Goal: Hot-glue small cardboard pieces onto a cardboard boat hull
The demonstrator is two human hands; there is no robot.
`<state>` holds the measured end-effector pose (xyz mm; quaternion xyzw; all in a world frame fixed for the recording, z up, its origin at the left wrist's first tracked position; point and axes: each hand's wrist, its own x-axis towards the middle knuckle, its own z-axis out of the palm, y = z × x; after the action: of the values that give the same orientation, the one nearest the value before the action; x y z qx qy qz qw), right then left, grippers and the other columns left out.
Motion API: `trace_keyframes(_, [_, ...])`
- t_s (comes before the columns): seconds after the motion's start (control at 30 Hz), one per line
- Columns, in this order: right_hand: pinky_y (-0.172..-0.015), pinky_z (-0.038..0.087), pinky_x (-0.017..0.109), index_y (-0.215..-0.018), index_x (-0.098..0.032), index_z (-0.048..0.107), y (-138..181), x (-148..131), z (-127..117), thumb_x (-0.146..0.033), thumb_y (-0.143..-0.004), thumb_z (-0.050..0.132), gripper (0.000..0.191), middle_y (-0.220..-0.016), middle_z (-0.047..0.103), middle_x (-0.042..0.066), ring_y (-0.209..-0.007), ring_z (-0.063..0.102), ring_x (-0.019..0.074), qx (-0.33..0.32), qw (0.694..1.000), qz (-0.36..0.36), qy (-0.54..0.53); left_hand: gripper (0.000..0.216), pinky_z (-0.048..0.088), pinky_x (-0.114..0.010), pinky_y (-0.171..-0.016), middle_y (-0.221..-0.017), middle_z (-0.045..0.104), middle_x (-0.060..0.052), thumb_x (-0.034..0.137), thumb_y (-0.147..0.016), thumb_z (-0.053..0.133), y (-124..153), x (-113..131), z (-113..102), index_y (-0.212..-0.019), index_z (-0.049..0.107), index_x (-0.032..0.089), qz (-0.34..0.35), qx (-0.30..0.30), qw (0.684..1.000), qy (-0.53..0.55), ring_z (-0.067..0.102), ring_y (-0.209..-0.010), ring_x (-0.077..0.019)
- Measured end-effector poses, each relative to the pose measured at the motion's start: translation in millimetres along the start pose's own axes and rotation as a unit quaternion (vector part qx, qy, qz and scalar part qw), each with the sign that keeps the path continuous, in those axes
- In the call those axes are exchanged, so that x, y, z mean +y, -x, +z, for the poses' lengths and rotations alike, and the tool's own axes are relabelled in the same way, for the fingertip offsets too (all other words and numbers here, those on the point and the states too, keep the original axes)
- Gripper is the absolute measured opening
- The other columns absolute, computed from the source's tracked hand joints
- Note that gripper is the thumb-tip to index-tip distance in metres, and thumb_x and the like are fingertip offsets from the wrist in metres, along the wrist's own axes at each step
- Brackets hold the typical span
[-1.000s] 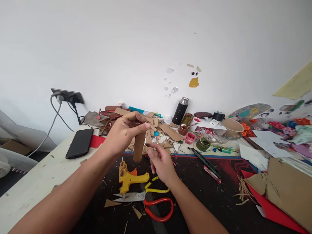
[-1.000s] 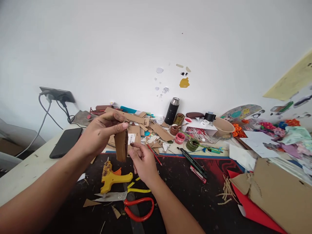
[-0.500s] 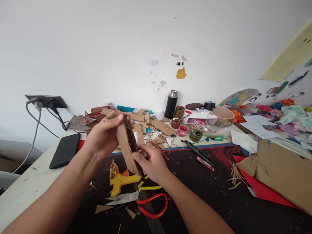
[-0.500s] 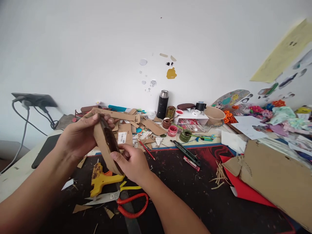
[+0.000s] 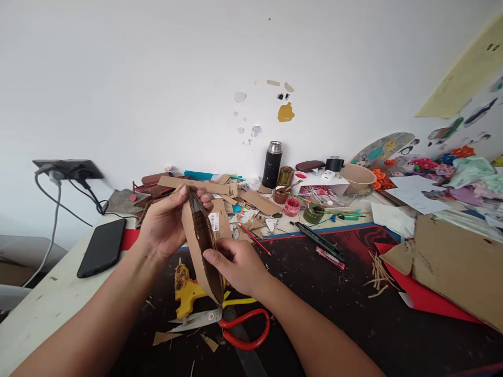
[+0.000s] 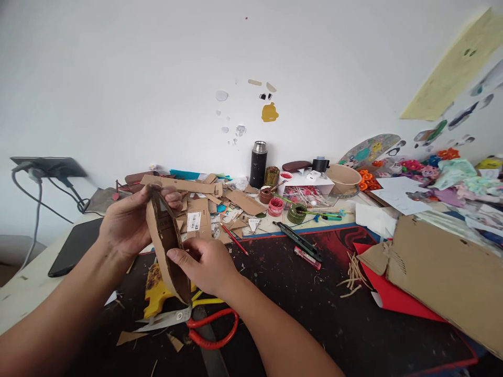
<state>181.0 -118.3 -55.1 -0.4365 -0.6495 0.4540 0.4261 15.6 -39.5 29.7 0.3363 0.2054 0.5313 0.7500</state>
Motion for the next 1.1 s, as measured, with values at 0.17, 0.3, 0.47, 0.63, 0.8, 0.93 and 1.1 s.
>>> trace_keyframes(0.17, [-0.056,0.029,0.029,-0.071,-0.023,0.052,0.3,-1.7,-0.8,-0.063,-0.101,0.063,0.052,-0.064,0.049,-0.003,-0.061,0.043,0.0141,0.003,1.000,-0.002,0.026,0.021,0.065,-0.025,-0.072,-0.082,0.069,-0.005,0.019,-0.077,0.093,-4.2,-3.1,-8.2,-0.076,0.072,0.017,-0.016,0.003,1.000,0.005,0.071,-0.076,-0.0166])
trace_keyframes(0.3, [-0.055,0.028,0.030,-0.069,-0.023,0.048,0.7,-3.1,-1.5,-0.065,-0.101,0.061,0.054,-0.062,0.046,-0.004,-0.060,0.042,0.0138,-0.003,0.999,-0.007,0.035,0.026,0.066,-0.025,-0.073,-0.081,0.070,-0.005,0.025,-0.072,0.099,-8.1,-5.1,-13.2,-0.077,0.075,0.014,-0.010,0.006,1.000,0.003,0.071,-0.076,-0.0168])
trace_keyframes(0.47, [-0.056,0.029,0.030,-0.071,-0.023,0.051,1.6,-5.1,-0.4,-0.066,-0.100,0.061,0.053,-0.064,0.050,-0.003,-0.060,0.046,0.0143,-0.006,0.999,-0.006,0.052,0.026,0.066,-0.025,-0.075,-0.077,0.069,-0.004,0.030,-0.083,0.092,-10.3,-8.6,-14.8,-0.074,0.072,0.016,0.011,0.018,1.000,-0.003,0.072,-0.077,-0.0173])
trace_keyframes(0.63, [-0.055,0.030,0.029,-0.070,-0.022,0.054,1.8,-5.5,0.3,-0.067,-0.098,0.063,0.054,-0.063,0.053,-0.003,-0.060,0.047,0.0139,-0.004,0.998,-0.004,0.060,0.025,0.065,-0.025,-0.074,-0.075,0.067,-0.002,0.025,-0.077,0.094,-9.9,-7.2,-13.9,-0.072,0.072,0.016,0.012,-0.005,1.000,0.002,0.070,-0.076,-0.0162])
trace_keyframes(0.8, [-0.055,0.031,0.029,-0.072,-0.022,0.059,2.2,-5.4,0.4,-0.064,-0.098,0.065,0.050,-0.064,0.057,-0.002,-0.059,0.048,0.0144,-0.012,0.998,0.003,0.059,0.028,0.065,-0.025,-0.072,-0.074,0.065,-0.002,0.022,-0.070,0.098,-10.2,-6.0,-13.8,-0.067,0.071,0.015,0.018,-0.016,1.000,-0.004,0.069,-0.074,-0.0156])
trace_keyframes(0.93, [-0.055,0.031,0.030,-0.071,-0.022,0.057,2.4,-5.6,0.4,-0.063,-0.098,0.065,0.049,-0.063,0.055,-0.002,-0.059,0.048,0.0145,-0.011,0.998,0.001,0.059,0.025,0.066,-0.025,-0.071,-0.073,0.065,-0.002,0.021,-0.072,0.095,-10.4,-5.9,-13.9,-0.067,0.071,0.015,0.016,-0.006,1.000,-0.004,0.069,-0.072,-0.0150])
trace_keyframes(1.1, [-0.055,0.030,0.031,-0.070,-0.022,0.056,2.1,-5.9,0.5,-0.061,-0.098,0.065,0.048,-0.065,0.058,-0.001,-0.060,0.050,0.0151,-0.010,0.999,0.002,0.052,0.020,0.067,-0.025,-0.069,-0.075,0.068,-0.003,0.019,-0.073,0.093,-11.1,-4.8,-15.3,-0.069,0.074,0.014,0.013,0.009,1.000,-0.005,0.071,-0.073,-0.0157])
